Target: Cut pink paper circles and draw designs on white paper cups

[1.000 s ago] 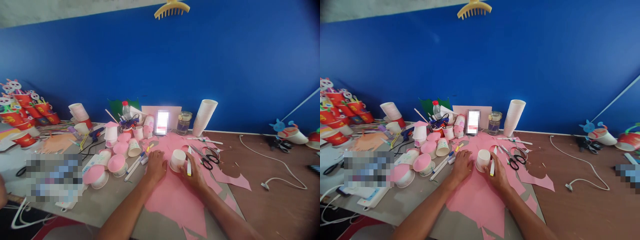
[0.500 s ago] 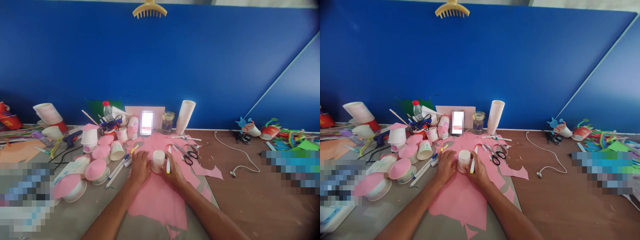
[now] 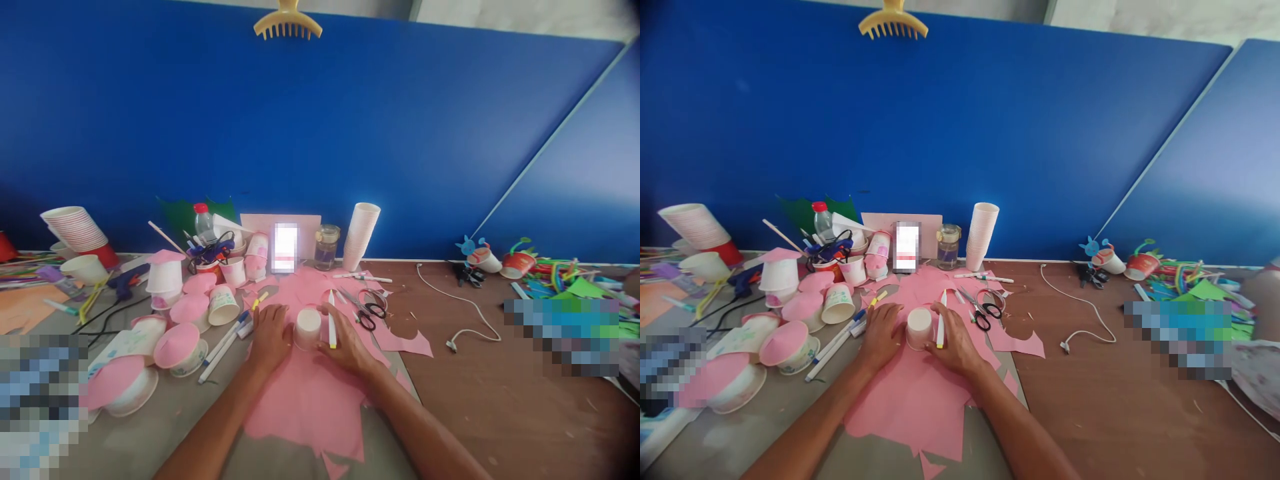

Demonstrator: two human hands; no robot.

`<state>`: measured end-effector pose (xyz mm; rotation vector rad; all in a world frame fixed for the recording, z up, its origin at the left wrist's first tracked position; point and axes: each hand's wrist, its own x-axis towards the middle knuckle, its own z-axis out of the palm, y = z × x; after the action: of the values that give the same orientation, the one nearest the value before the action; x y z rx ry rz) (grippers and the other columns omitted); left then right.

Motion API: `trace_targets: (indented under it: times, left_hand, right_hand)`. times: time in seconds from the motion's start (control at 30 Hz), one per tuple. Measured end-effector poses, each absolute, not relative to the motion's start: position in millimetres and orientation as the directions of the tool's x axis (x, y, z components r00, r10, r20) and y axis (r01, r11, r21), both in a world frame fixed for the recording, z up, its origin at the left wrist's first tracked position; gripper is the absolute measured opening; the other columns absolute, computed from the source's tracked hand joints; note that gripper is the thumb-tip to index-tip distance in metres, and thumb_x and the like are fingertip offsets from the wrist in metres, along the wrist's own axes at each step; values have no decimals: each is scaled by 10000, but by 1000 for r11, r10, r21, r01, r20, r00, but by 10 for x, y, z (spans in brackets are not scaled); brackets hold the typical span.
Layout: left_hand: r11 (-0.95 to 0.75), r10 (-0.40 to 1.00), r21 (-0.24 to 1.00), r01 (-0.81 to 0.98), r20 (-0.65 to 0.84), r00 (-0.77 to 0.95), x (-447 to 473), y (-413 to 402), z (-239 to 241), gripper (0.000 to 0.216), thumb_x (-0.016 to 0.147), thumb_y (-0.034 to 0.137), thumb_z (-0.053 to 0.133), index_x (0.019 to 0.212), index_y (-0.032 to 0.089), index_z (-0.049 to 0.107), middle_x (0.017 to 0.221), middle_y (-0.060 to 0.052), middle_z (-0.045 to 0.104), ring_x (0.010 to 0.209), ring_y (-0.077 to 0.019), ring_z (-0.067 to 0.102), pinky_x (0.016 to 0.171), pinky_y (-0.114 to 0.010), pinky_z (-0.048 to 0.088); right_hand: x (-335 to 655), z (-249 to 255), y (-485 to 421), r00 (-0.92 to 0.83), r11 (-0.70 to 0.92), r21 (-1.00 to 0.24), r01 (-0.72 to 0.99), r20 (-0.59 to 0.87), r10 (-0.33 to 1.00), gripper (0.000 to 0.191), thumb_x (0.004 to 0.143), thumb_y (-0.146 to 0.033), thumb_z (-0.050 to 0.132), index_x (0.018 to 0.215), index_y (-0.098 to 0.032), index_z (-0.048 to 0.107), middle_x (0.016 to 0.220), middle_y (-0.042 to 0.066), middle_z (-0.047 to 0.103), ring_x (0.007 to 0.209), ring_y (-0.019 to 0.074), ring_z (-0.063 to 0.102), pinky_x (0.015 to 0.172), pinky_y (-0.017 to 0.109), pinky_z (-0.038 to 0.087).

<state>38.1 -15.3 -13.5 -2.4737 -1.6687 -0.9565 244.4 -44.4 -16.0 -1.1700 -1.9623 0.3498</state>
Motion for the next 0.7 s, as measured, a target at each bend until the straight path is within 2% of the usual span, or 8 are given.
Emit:
trace_targets:
  times: [0.2, 0.43, 0.57, 0.7]
  left_hand:
    - [-444, 827, 314, 839, 505, 248, 375, -142, -171, 341, 787, 131, 501, 1115, 192, 574, 1111, -99, 636, 1098, -284, 550, 1075, -554, 267]
    - [-448, 840, 349, 824, 480, 253, 379, -163, -150, 364, 777, 109, 480, 1120, 189, 572, 1113, -102, 635, 1103, -280, 541, 1086, -558, 240]
    - [-449, 878, 417, 791, 373, 302, 385, -188, -104, 516, 672, 38, 464, 1161, 178, 551, 1126, -105, 637, 1121, -278, 541, 1108, -584, 184]
    - [-487, 873, 494, 720, 245, 423, 370, -210, -37, 683, 591, 60, 520, 1262, 180, 477, 1225, -123, 592, 1208, -304, 490, 1126, -616, 101]
  right_hand:
    - [2539, -214, -394, -268, 497, -629, 598, 427, 864, 767, 694, -134, 619, 1388, -204, 303, 1320, 158, 535, 1218, 292, 520, 992, 474, 447]
    - [2640, -309, -301, -37, 434, -579, 690, 571, 820, 538, 820, -161, 527, 1341, -196, 397, 1113, 137, 650, 1042, 267, 617, 889, 465, 499]
    - [2689, -310, -274, 19, 414, -590, 693, 589, 808, 512, 849, -177, 504, 1349, -198, 396, 1101, 132, 642, 998, 249, 632, 879, 460, 504]
    - [2673, -303, -278, 6, 431, -565, 704, 611, 792, 510, 839, -189, 517, 1337, -191, 407, 1071, 124, 653, 996, 253, 634, 863, 455, 512]
